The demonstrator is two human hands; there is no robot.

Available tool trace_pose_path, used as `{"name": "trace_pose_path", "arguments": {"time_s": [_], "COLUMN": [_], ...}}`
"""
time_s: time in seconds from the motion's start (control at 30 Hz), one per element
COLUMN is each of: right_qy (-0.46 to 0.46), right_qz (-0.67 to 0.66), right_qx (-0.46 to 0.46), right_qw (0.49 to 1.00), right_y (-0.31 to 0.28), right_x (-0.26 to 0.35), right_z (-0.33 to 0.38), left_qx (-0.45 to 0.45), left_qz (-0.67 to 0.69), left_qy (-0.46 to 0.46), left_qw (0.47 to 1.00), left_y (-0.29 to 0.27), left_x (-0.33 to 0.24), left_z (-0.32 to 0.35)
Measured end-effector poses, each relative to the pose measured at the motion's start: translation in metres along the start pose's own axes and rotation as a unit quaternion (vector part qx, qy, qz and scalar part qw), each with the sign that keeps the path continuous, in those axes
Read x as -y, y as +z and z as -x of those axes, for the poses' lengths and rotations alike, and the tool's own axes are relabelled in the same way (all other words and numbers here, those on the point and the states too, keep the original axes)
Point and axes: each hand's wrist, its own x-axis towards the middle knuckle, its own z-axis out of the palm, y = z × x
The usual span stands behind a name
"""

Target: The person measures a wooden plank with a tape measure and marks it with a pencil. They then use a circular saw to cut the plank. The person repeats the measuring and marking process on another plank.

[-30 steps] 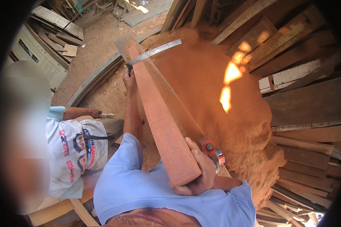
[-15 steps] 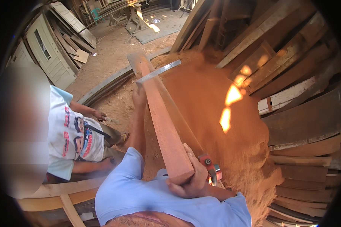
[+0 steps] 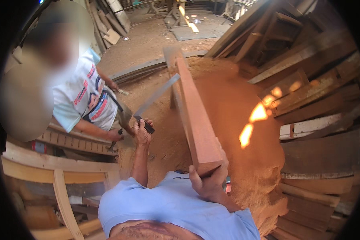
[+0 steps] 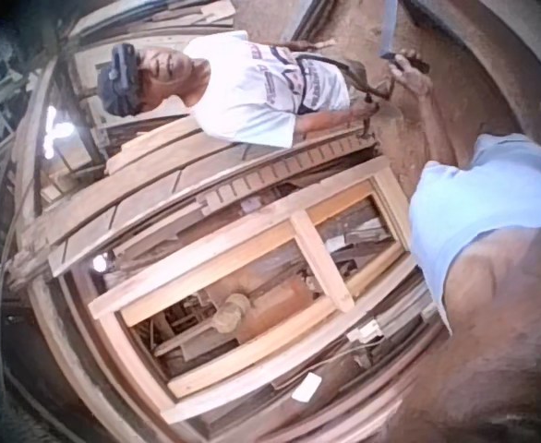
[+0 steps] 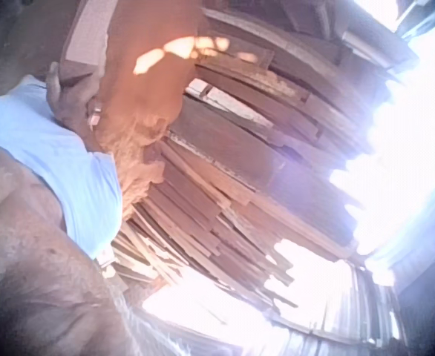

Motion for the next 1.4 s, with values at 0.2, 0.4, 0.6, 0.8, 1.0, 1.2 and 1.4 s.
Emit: {"name": "trace_pose_path", "arguments": {"time_s": [0.2, 0.4, 0.6, 0.8, 1.0, 1.2, 1.4], "right_qy": [-0.014, -0.002, -0.06, 0.02, -0.044, 0.064, 0.425], "right_qz": [-0.035, -0.045, 0.015, -0.107, 0.01, -0.136, -0.255], "right_qx": [-0.037, -0.02, -0.019, -0.012, 0.003, 0.112, 0.109], "right_qw": [0.999, 0.999, 0.998, 0.994, 0.999, 0.982, 0.862], "right_y": [0.01, 0.014, 0.02, 0.027, 0.017, -0.026, -0.028], "right_x": [0.013, 0.009, 0.019, 0.02, 0.022, 0.018, -0.091], "right_z": [0.0, 0.002, -0.01, -0.013, -0.017, -0.012, 0.055], "left_qx": [0.026, 0.04, 0.359, 0.487, 0.315, 0.248, 0.244], "left_qz": [-0.016, -0.131, -0.267, 0.108, 0.294, 0.385, 0.376], "left_qy": [-0.083, -0.148, -0.306, -0.433, -0.504, -0.557, -0.592], "left_qw": [0.996, 0.979, 0.841, 0.751, 0.749, 0.693, 0.67], "left_y": [-0.036, -0.076, -0.008, 0.084, 0.149, 0.131, 0.096], "left_x": [-0.023, -0.024, -0.066, -0.051, -0.091, -0.073, -0.048], "left_z": [0.033, 0.044, 0.093, 0.149, 0.189, 0.193, 0.21]}}
